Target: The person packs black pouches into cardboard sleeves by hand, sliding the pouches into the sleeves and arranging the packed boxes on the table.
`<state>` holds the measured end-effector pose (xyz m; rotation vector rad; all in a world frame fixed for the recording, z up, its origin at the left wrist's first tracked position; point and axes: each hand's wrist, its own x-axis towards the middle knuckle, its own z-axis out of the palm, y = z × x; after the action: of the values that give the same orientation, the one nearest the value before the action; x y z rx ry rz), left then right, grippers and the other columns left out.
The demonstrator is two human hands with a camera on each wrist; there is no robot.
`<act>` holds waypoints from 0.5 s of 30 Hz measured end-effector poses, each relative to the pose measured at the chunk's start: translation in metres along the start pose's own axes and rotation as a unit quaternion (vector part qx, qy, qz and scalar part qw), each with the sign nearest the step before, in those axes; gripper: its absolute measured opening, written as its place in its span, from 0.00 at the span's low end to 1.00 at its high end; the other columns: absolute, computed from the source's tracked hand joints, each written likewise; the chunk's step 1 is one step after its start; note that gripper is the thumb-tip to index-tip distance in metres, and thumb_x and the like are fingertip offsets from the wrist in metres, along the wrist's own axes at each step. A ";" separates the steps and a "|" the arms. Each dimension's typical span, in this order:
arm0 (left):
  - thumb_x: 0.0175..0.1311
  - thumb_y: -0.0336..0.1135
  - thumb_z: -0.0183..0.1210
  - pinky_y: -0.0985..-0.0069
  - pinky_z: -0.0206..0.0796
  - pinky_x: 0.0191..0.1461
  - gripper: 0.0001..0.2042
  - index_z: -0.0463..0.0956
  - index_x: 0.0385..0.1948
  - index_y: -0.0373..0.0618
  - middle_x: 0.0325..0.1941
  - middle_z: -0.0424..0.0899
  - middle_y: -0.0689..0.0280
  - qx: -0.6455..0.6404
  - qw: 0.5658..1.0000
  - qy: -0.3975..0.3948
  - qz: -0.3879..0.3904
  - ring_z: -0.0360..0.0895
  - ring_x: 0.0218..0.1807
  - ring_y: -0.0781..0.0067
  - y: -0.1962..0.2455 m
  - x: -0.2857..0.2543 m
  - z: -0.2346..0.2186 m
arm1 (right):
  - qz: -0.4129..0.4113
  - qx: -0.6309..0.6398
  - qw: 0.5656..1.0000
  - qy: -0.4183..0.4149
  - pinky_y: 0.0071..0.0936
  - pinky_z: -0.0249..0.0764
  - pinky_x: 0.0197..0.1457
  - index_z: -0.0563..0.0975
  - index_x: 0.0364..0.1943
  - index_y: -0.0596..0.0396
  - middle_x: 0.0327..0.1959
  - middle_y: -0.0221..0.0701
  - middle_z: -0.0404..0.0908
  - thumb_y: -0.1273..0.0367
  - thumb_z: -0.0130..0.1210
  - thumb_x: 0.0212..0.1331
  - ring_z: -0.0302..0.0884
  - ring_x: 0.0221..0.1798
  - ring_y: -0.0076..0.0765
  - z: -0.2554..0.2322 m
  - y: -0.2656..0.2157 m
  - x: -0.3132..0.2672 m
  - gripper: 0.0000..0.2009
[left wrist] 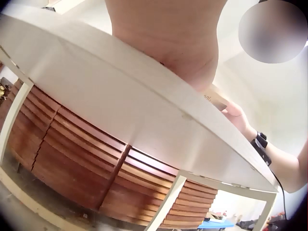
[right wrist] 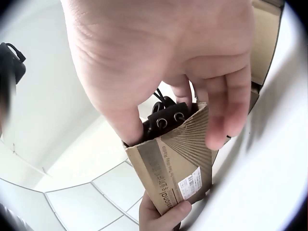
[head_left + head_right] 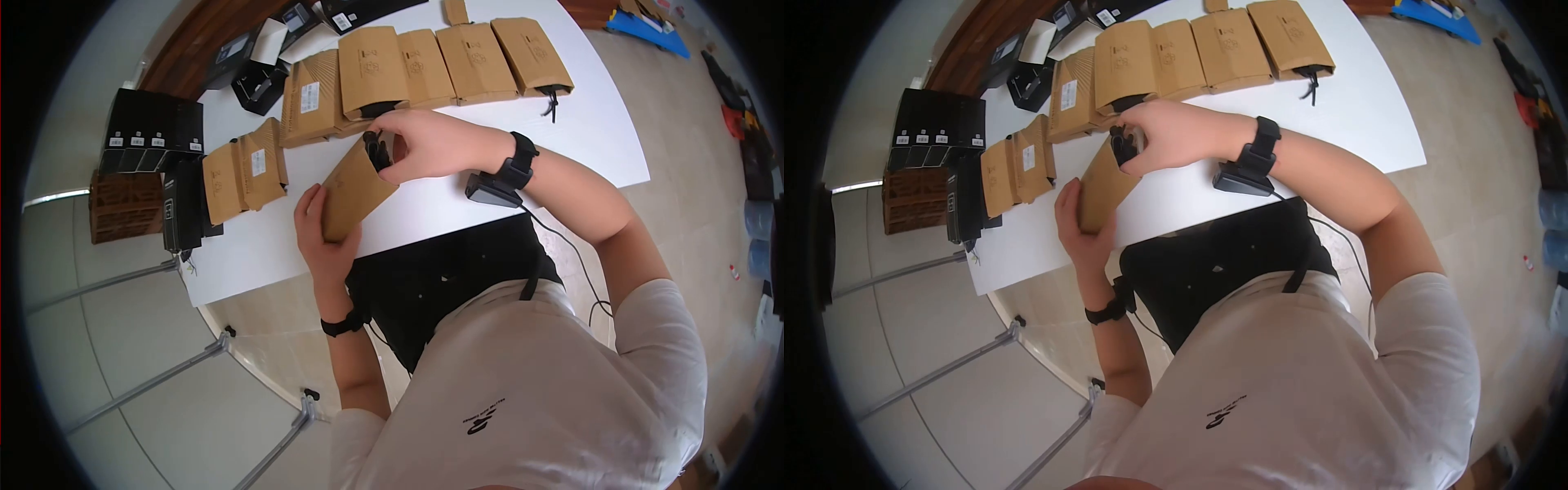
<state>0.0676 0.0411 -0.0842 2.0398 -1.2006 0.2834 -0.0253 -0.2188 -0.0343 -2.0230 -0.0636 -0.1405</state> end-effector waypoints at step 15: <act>0.34 0.30 0.75 0.68 0.63 0.64 0.41 0.68 0.59 0.43 0.59 0.71 0.62 -0.186 0.971 -0.027 -0.148 0.70 0.61 0.61 -0.009 -0.005 -0.003 | -0.041 0.015 0.999 0.018 0.22 0.77 0.42 0.77 0.42 0.62 0.46 0.33 0.80 0.71 0.63 0.44 0.79 0.39 0.27 -0.002 0.009 0.003 0.18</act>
<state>0.0729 0.0484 -0.0891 1.8675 -0.8839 -0.1350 -0.0216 -0.2245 -0.0410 -1.9879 -0.1264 -0.2270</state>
